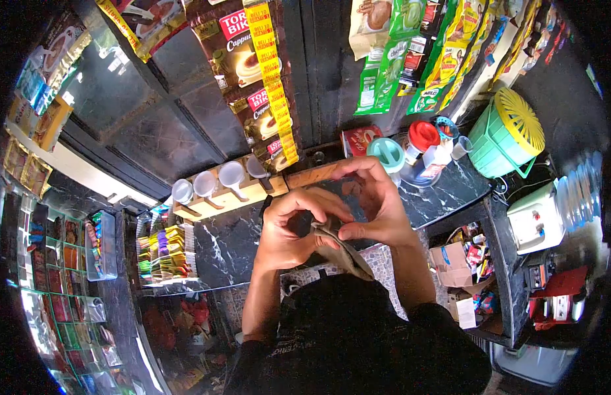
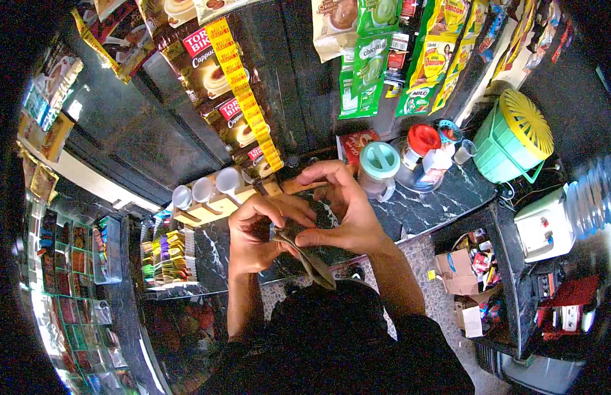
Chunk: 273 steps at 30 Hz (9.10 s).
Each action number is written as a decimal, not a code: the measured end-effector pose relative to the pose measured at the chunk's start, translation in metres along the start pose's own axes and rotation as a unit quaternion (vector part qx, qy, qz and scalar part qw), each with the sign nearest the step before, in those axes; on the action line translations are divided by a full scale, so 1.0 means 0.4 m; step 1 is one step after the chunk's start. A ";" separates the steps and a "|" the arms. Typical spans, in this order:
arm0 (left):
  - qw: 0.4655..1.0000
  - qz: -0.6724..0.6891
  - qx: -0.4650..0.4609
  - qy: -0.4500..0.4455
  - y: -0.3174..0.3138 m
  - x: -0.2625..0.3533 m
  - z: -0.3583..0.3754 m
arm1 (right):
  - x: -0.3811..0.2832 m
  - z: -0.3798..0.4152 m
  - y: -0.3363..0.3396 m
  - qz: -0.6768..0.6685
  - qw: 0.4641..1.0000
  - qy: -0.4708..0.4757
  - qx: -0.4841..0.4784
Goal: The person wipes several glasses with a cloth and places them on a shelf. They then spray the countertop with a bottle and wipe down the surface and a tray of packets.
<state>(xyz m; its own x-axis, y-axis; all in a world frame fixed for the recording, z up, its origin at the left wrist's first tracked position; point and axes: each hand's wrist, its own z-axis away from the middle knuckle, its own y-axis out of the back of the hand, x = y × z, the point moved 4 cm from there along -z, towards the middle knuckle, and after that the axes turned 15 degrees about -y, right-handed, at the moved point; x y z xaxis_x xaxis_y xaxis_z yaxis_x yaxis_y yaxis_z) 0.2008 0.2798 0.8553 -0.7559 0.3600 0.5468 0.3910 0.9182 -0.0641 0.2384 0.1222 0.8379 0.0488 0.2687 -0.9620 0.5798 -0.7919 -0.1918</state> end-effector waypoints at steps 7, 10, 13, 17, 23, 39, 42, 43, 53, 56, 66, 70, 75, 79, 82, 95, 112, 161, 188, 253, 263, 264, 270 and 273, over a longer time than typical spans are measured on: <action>0.990 -0.055 0.118 0.056 0.027 0.006 0.021 | -0.021 0.030 0.029 0.042 0.999 -0.007 -0.001; 0.978 -0.130 0.138 0.084 0.041 0.007 0.028 | -0.043 0.038 -0.002 0.165 0.986 0.010 0.035; 0.961 -0.232 0.095 0.114 0.064 0.005 0.031 | 0.006 0.031 0.020 0.260 0.957 -0.046 0.116; 0.966 -0.139 0.108 0.191 0.091 -0.013 0.053 | -0.003 0.037 0.036 0.274 0.955 -0.074 0.091; 0.965 0.099 0.184 0.158 0.077 -0.079 0.102 | -0.011 0.028 0.027 0.189 0.975 -0.057 0.104; 0.894 0.200 0.241 0.321 0.040 -0.207 0.246 | 0.196 -0.004 0.110 0.009 0.974 -0.152 0.168; 0.882 0.188 0.282 0.328 0.047 -0.222 0.273 | 0.256 0.036 0.110 0.048 0.952 -0.278 0.116; 0.878 0.174 0.298 0.330 0.051 -0.227 0.283 | 0.260 0.046 0.107 0.077 0.934 -0.343 0.064; 0.852 0.113 0.253 0.444 0.083 -0.297 0.447 | 0.421 0.101 0.133 0.119 0.889 -0.437 0.070; 0.855 0.115 0.246 0.442 0.087 -0.315 0.471 | 0.469 0.112 0.146 0.092 0.897 -0.424 0.086; 0.947 0.012 0.176 0.267 0.094 -0.118 0.243 | 0.203 0.087 0.075 0.115 0.923 -0.364 0.052; 0.982 0.051 0.050 0.175 0.096 -0.059 0.131 | 0.116 0.053 0.066 0.068 0.981 -0.171 -0.061; 0.970 0.038 -0.068 0.229 0.149 -0.120 0.186 | 0.121 0.024 0.085 0.138 0.975 -0.153 -0.082; 0.974 -0.028 -0.112 0.193 0.136 -0.087 0.160 | 0.092 0.027 0.078 0.150 0.967 -0.193 -0.074; 0.979 -0.053 -0.016 0.196 0.099 -0.013 0.099 | 0.059 0.021 0.072 0.238 0.967 -0.037 -0.088; 0.856 0.150 0.279 0.408 0.113 -0.364 0.565 | 0.647 0.104 0.213 -0.107 0.856 -0.473 0.179; 0.788 0.183 0.364 0.462 0.039 -0.367 0.721 | 0.730 0.220 0.175 -0.022 0.865 -0.488 0.117; 0.668 0.124 0.725 0.110 0.527 0.437 1.153 | 0.903 -0.093 -0.544 0.213 0.921 -0.325 -0.032; 0.634 0.073 0.765 0.088 0.517 0.516 1.196 | 0.857 -0.071 -0.716 0.243 0.868 -0.403 -0.160; 0.724 0.205 0.622 0.216 0.145 0.101 0.887 | 0.527 0.544 0.316 0.117 0.869 -0.363 0.316; 0.721 0.166 0.647 0.186 0.067 0.153 0.906 | 0.544 0.423 0.305 0.112 0.911 -0.329 0.223; 0.720 0.161 0.650 0.182 0.056 0.162 0.914 | 0.542 0.405 0.293 0.113 0.924 -0.316 0.182; 0.719 0.129 0.662 0.169 0.011 0.212 0.939 | 0.589 0.342 0.222 0.072 0.924 -0.337 0.165; 0.711 0.118 0.671 0.173 0.006 0.226 0.953 | 0.586 0.307 0.182 0.031 0.934 -0.330 0.132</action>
<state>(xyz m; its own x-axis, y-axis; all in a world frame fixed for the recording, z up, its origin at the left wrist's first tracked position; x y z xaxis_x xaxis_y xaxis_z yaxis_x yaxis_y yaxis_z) -0.0667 0.3774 0.5864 -0.4868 0.6819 0.5460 -0.5434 0.2530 -0.8005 0.1922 0.0601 0.5746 -0.4873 -0.1092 -0.8664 0.3677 -0.9256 -0.0901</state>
